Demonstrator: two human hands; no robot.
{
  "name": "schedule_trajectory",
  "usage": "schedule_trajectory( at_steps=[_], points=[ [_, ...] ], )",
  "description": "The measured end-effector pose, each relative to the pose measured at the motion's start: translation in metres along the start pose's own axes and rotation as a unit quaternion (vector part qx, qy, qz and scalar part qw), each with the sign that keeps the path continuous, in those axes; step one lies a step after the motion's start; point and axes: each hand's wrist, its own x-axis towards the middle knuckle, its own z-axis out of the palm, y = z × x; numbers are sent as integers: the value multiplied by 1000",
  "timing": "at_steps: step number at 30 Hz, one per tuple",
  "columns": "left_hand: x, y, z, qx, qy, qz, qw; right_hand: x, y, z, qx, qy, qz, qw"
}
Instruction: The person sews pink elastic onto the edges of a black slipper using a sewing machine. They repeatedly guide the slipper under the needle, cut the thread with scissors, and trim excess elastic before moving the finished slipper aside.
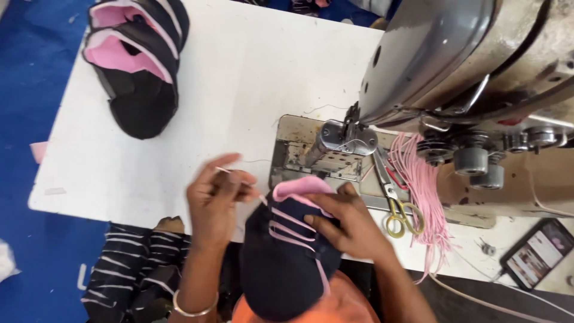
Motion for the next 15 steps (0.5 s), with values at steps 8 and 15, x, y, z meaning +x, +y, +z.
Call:
schedule_trajectory(
  at_steps=[8, 15],
  points=[
    [-33, 47, 19, 240, -123, 173, 947, 37, -3, -36, 99, -213, -31, 971],
    [-40, 47, 64, 394, -242, 229, 857, 1, 10, -44, 173, -149, 50, 972]
  ],
)
